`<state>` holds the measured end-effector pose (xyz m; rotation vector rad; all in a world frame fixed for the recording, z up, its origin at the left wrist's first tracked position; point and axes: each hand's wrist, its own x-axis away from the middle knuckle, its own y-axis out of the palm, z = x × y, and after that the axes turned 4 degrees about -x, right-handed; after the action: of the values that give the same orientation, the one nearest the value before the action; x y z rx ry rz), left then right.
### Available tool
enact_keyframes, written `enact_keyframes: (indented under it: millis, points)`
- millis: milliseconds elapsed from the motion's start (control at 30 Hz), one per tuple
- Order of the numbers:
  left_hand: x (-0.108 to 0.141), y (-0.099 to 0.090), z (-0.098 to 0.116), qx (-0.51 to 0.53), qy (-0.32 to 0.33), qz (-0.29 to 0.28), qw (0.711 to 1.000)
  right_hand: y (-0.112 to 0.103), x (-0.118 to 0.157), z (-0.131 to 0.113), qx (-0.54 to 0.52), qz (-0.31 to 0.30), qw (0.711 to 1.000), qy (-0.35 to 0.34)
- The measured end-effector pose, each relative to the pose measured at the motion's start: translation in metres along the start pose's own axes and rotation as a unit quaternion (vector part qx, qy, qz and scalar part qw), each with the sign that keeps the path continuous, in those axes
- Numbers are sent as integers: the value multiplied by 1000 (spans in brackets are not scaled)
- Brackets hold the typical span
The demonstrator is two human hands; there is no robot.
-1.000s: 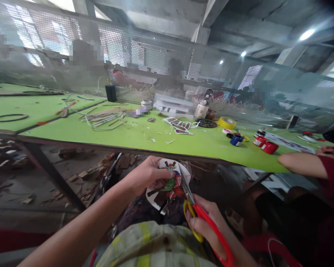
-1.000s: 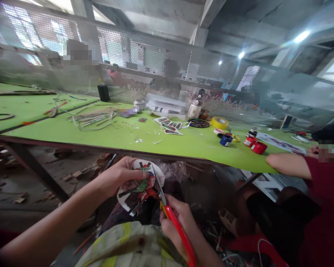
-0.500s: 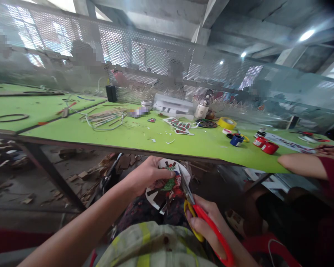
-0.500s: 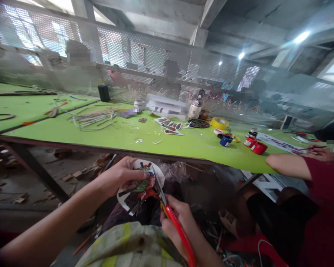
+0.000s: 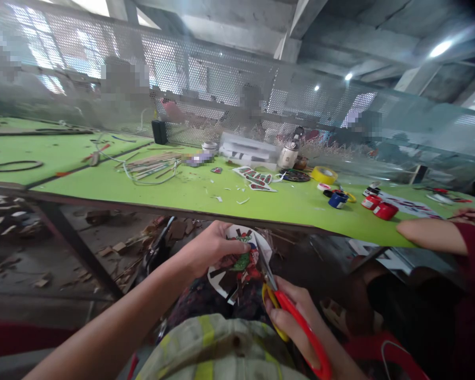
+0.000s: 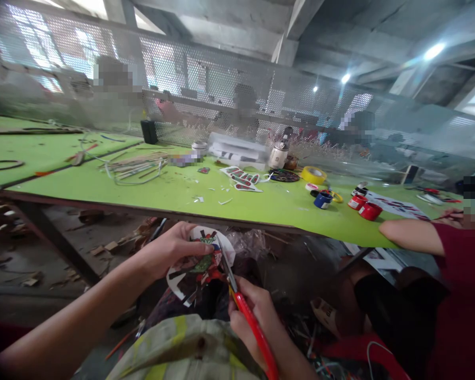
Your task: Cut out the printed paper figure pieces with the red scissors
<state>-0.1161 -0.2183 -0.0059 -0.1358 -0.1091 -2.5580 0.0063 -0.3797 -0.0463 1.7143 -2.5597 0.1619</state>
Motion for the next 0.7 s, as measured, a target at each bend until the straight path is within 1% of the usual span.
enact_keyframes:
  millis: [67,167,267,400,533,700]
  points:
    - [0,0,0,8,-1,-6,1000,-1,0,1,1,-2,1000,4]
    - [1,0,0,24,2,-19,1000,-3,0,3,-11,-25,1000,10]
    - [1,-1,1,29,3,-19,999,-5,1,4,-21,-40,999,16]
    - [0,-1,0,35,6,-27,999,-6,1,8,-17,-60,998,6]
    - [0,-2,-1,43,4,-31,999,-8,1,12,-24,-63,998,-13]
    - [0,-2,-1,39,-4,-30,999,-11,-1,18,-7,-75,997,-4]
